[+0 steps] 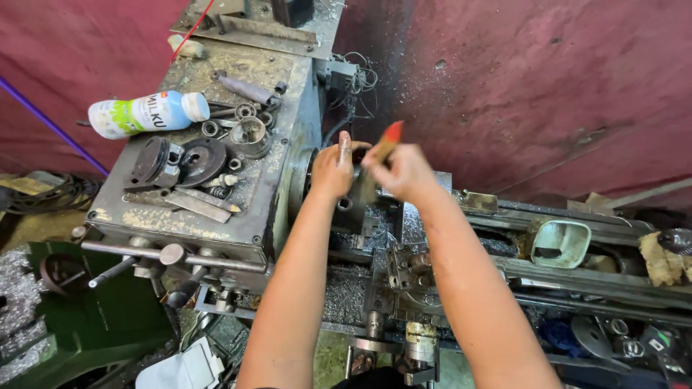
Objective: Cleaning metal shavings from a lathe chuck using a brush and inspecting the workpiece with a small tool
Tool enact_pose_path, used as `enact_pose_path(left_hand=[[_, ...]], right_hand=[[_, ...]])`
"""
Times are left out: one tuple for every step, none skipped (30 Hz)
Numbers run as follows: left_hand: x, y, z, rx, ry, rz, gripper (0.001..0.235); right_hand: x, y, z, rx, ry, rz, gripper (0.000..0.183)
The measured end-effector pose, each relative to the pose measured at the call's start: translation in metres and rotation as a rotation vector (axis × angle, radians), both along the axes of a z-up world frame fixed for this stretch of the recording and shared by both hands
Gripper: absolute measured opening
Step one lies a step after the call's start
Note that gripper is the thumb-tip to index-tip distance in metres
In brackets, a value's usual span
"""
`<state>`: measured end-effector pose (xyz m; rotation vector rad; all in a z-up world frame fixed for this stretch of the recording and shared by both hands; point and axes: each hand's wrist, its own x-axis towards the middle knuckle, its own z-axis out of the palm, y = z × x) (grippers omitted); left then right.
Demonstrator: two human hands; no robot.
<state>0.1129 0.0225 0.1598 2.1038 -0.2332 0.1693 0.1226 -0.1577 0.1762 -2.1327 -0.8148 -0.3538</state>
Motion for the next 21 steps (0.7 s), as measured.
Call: enact_pose_path(left_hand=[[0.003, 0.002, -0.001, 0.001, -0.003, 0.004, 0.079], [0.005, 0.001, -0.004, -0.025, -0.013, 0.013, 0.077], [0.007, 0.000, -0.007, -0.052, -0.024, 0.022, 0.076], [0.009, 0.003, -0.012, -0.052, -0.027, 0.020, 0.076], [0.012, 0.006, -0.017, -0.100, -0.007, -0.001, 0.077], [0.014, 0.009, -0.022, -0.149, 0.016, -0.021, 0.078], [0.014, 0.006, -0.020, -0.151, 0.016, -0.023, 0.078], [0.012, 0.007, -0.017, -0.160, 0.017, -0.036, 0.080], [0.010, 0.007, -0.015, -0.169, 0.018, -0.050, 0.081], [0.010, 0.009, -0.014, -0.168, 0.019, -0.047, 0.081], [0.009, 0.010, -0.013, -0.162, 0.034, -0.059, 0.081], [0.009, 0.011, -0.011, -0.155, 0.048, -0.070, 0.081], [0.010, 0.012, -0.012, -0.154, 0.048, -0.068, 0.081], [0.011, 0.012, -0.012, -0.151, 0.058, -0.071, 0.082], [0.013, 0.012, -0.012, -0.148, 0.068, -0.075, 0.083], [0.011, 0.011, -0.012, -0.147, 0.070, -0.074, 0.083], [0.008, 0.010, -0.011, -0.150, 0.069, -0.069, 0.079], [0.010, 0.009, -0.008, -0.152, 0.061, -0.066, 0.075], [0.013, 0.010, -0.009, -0.150, 0.056, -0.066, 0.075], [0.013, 0.009, -0.012, -0.160, 0.057, -0.076, 0.076], [0.013, 0.009, -0.015, -0.171, 0.059, -0.087, 0.078]], right_hand=[[0.009, -0.002, -0.007, 0.001, -0.003, 0.004, 0.051], [0.017, -0.006, -0.015, 0.097, -0.025, -0.098, 0.025], [0.024, -0.011, -0.024, 0.193, -0.048, -0.200, 0.007], [0.019, -0.007, -0.021, 0.193, -0.052, -0.202, 0.007], [0.014, -0.003, -0.018, 0.168, -0.042, -0.135, 0.008], [0.008, 0.000, -0.017, 0.141, -0.030, -0.068, 0.008], [-0.001, 0.004, -0.011, 0.139, -0.030, -0.070, 0.008], [-0.009, 0.010, -0.006, 0.141, 0.022, 0.042, 0.006], [-0.018, 0.017, 0.000, 0.143, 0.073, 0.155, 0.007], [-0.020, 0.016, 0.003, 0.143, 0.075, 0.157, 0.007], [-0.022, 0.014, 0.006, 0.115, 0.140, 0.213, 0.003], [-0.024, 0.012, 0.009, 0.086, 0.203, 0.269, 0.005], [-0.026, 0.014, 0.009, 0.087, 0.203, 0.271, 0.005], [-0.030, 0.014, 0.009, 0.101, 0.248, 0.306, 0.007], [-0.033, 0.014, 0.008, 0.115, 0.292, 0.340, 0.010], [-0.036, 0.014, 0.012, 0.117, 0.294, 0.341, 0.010], [-0.040, 0.015, 0.015, 0.038, 0.327, 0.353, 0.007], [-0.041, 0.015, 0.020, -0.042, 0.353, 0.364, 0.013], [-0.042, 0.018, 0.022, -0.040, 0.347, 0.365, 0.013], [-0.046, 0.019, 0.022, -0.117, 0.376, 0.372, 0.017], [-0.050, 0.020, 0.023, -0.193, 0.406, 0.380, 0.022]])
